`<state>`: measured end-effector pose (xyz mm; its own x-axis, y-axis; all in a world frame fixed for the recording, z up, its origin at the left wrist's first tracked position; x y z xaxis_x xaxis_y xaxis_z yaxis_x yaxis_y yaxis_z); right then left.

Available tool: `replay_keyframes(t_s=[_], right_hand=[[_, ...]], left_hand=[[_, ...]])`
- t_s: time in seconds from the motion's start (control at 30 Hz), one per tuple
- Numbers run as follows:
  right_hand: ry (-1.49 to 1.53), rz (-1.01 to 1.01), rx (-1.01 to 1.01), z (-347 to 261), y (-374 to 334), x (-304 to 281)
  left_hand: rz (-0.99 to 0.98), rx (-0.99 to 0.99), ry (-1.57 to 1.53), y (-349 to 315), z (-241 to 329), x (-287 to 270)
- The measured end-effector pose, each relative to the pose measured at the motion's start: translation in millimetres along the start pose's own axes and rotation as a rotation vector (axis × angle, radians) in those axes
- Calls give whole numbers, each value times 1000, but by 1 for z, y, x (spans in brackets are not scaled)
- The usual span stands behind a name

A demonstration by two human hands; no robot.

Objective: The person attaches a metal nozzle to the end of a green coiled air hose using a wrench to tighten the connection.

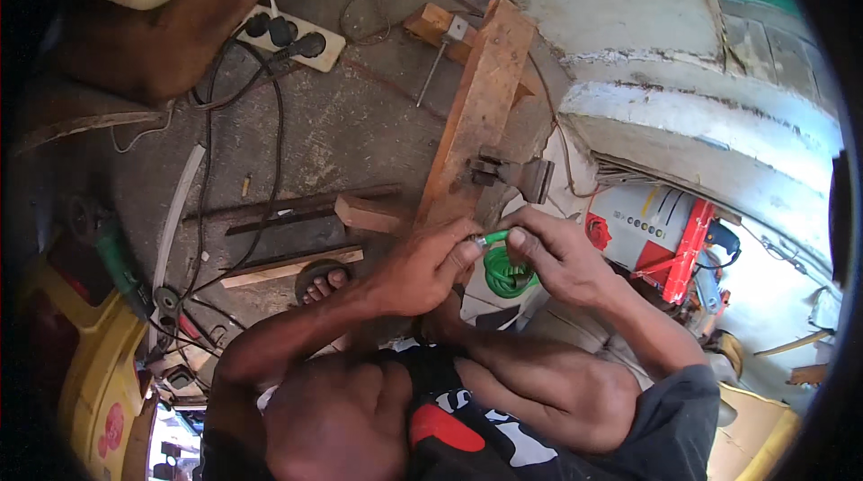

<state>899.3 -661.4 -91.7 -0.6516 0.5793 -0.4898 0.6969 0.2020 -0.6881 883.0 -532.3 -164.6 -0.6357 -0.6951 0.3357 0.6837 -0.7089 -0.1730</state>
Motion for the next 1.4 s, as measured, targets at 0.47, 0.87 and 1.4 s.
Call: replay_keyframes(t_s=[0.47,0.87,1.4], right_hand=[[225,180,-101,29,-20,53],[799,-98,120,54,-26,86],[359,202,-122,27,-36,40]], left_hand=[[149,3,337,-26,16,13],[-55,310,782,-25,48,23],[-134,-165,-73,-31,-5,22]])
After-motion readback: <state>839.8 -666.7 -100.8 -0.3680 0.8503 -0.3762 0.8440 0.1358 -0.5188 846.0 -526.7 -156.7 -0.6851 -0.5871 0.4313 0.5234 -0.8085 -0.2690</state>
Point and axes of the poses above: each hand's wrist, its own y-axis towards the middle knuckle, its own x-axis out of the palm, z = x × y, the point moved 9 cm from there along y, towards the middle knuckle, and after that the axes turned 4 degrees about -y, right-handed, at the moved point
